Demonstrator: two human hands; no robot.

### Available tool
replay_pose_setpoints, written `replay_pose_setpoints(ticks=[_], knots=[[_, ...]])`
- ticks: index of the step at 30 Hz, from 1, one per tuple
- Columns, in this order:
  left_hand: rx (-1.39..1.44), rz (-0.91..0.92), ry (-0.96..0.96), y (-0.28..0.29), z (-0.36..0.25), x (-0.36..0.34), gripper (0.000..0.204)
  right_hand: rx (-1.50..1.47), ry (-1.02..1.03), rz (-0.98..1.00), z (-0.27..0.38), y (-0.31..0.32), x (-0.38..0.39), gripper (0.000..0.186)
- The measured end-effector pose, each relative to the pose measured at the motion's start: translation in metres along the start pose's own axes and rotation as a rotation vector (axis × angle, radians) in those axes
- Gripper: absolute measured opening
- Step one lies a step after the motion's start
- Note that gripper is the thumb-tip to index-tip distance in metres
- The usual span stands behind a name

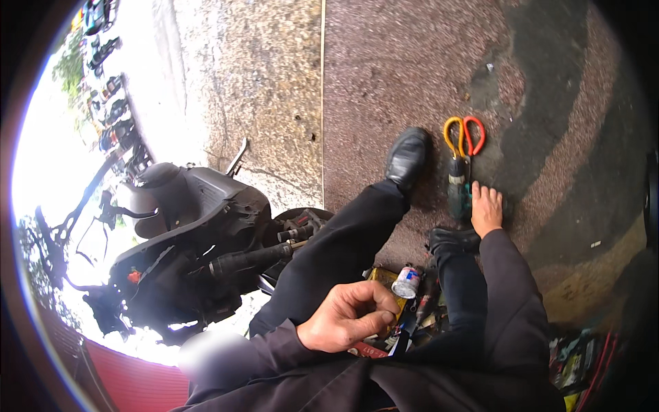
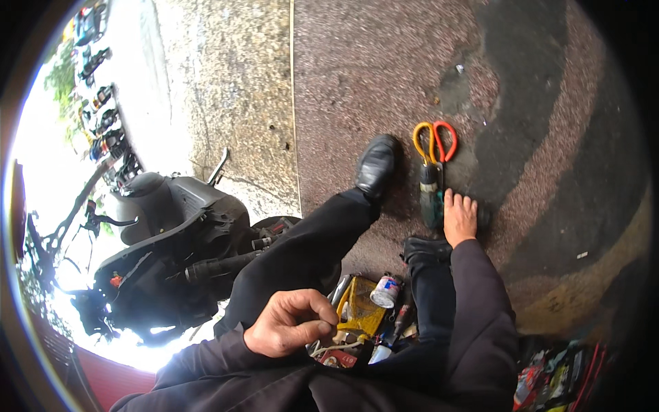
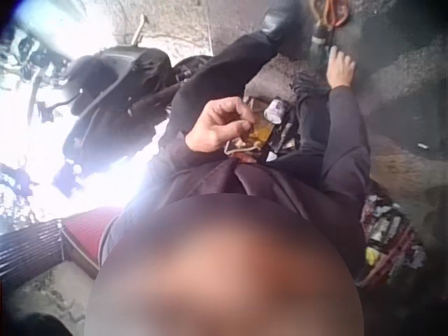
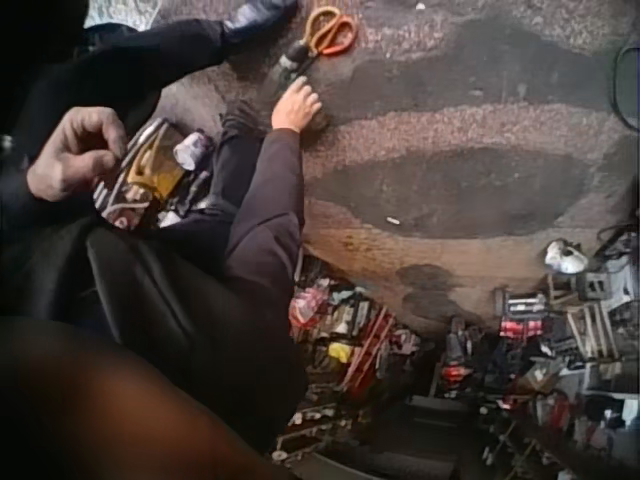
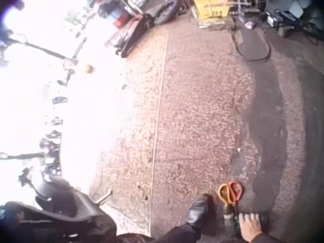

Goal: The person selects a screwdriver from a cluttered tool cart, then uses a cordless drill to fasten screws into the scooter's handlebar assembly. The person also handles small fasteners and wires while working on the scooter's front section.

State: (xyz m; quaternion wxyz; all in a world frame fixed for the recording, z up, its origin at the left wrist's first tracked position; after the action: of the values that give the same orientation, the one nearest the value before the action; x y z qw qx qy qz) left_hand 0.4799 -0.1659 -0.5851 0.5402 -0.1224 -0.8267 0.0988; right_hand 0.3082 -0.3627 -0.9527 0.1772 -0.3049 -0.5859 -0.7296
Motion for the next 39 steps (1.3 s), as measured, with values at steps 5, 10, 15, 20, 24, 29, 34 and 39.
replay_pose_setpoints(ticks=[5, 10, 15, 20, 24, 29, 34, 39], knots=[[0.093, 0.06, 0.01, 0.007, 0.001, 0.006, 0.002, -0.032, 0.02, 0.239, 0.013, 0.034, 0.001, 0.043], [0.117, -0.005, -0.154, 0.013, 0.024, 0.028, 0.005, -0.22, 0.027, 0.521, 0.035, 0.162, 0.054, 0.049], [0.324, -0.184, -0.37, 0.016, -0.006, 0.125, 0.009, -0.4, 0.119, 0.496, 0.07, 0.344, 0.145, 0.067], [0.559, -0.469, -0.639, 0.059, -0.09, 0.265, 0.011, -0.709, 0.17, 0.486, 0.151, 0.55, 0.226, 0.068], [0.875, -0.602, -0.971, 0.115, -0.162, 0.346, 0.01, -1.002, 0.285, 0.695, 0.234, 0.703, 0.269, 0.063], [1.314, -0.68, -1.179, 0.205, -0.222, 0.398, 0.009, -0.676, 0.803, 0.335, 0.356, 0.818, 0.295, 0.046], [1.653, -0.751, -1.39, 0.263, -0.232, 0.404, 0.011, -0.564, 0.624, 0.38, 0.449, 0.897, 0.302, 0.046], [2.002, -0.839, -1.478, 0.294, -0.227, 0.394, 0.017, 0.024, 0.963, 0.234, 0.564, 0.946, 0.27, 0.069]])
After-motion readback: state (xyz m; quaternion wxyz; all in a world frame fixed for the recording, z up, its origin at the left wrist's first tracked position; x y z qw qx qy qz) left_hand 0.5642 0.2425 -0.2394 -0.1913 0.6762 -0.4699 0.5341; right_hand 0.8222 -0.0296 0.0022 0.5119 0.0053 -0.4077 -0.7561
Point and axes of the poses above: each hand's wrist, its own x-axis away from the middle knuckle, its own y-axis out of the back of the hand, z = x × y, the point moved 1 cm from there along -x, towards the middle knuckle, and after that the axes turned 14 degrees about -y, right-handed, at the moved point
